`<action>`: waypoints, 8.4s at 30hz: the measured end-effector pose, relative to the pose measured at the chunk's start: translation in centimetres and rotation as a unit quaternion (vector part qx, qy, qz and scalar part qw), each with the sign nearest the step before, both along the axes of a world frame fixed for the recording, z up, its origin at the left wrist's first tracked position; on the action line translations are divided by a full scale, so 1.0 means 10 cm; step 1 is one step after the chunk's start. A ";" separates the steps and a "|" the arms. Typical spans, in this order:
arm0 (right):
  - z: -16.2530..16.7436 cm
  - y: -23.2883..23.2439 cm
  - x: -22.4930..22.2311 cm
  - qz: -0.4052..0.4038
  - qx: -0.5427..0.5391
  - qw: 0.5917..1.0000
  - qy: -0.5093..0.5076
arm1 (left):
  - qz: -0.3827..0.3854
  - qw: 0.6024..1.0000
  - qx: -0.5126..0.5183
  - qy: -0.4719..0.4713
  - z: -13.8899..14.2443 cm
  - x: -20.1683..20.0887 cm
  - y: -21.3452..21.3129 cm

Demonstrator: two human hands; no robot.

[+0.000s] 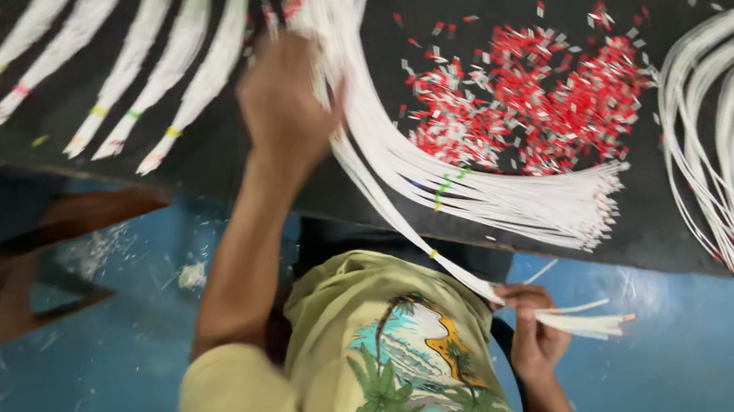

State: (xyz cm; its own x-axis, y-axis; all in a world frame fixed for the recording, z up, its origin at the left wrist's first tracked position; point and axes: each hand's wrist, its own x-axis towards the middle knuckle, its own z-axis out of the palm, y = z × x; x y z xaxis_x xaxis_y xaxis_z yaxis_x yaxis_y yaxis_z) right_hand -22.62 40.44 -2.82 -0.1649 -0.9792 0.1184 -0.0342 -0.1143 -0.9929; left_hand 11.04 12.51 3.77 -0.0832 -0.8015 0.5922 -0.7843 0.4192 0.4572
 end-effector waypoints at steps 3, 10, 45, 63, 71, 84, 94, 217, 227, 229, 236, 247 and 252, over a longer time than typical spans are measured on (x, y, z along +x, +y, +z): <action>0.22 -0.14 -0.03 -0.018 0.007 0.999 0.040 | -0.310 0.922 0.218 0.075 -0.01 -0.68 0.74; 0.54 -0.08 0.08 -0.113 -0.037 0.965 0.232 | -0.499 0.818 0.265 -0.106 -0.19 -1.48 1.41; 0.07 0.15 -0.54 0.039 -0.033 0.959 -0.277 | -0.361 0.880 -0.115 -0.287 0.60 0.10 0.15; 0.40 -0.64 0.42 -0.013 0.087 0.987 -0.134 | -0.349 0.917 0.153 0.118 -0.02 -0.74 1.62; 0.50 -0.74 0.15 -0.020 0.011 0.984 -0.177 | -0.404 0.875 0.236 0.121 0.04 -1.07 1.54; 0.25 -1.12 -0.39 -0.078 0.028 0.989 -0.124 | -0.397 0.876 0.247 0.118 0.06 -1.26 1.26; 0.34 -1.48 -0.33 0.051 0.022 0.989 0.137 | -0.350 0.836 0.376 0.193 0.12 -1.27 0.60; 0.18 -3.07 -0.06 0.027 0.065 0.995 -0.073 | -0.374 0.831 0.369 0.183 -0.19 -1.24 -0.82; 0.16 -3.07 -0.06 0.025 0.086 0.991 -0.098 | -0.379 0.838 0.351 0.177 -0.20 -1.23 -0.83; 0.14 -3.07 -0.07 0.029 0.081 0.992 -0.094 | -0.378 0.838 0.350 0.180 -0.21 -1.23 -0.83; 0.10 -3.05 -0.06 0.044 0.080 0.994 -0.061 | -0.382 0.836 0.352 0.180 -0.25 -1.23 -0.83; 0.12 -3.02 -0.13 0.006 0.075 0.997 0.001 | -0.375 0.834 0.363 0.181 -0.25 -1.25 -0.85; 0.25 -3.02 -0.26 0.029 0.040 0.969 0.243 | -0.372 0.852 0.320 0.184 -0.27 -1.24 -0.85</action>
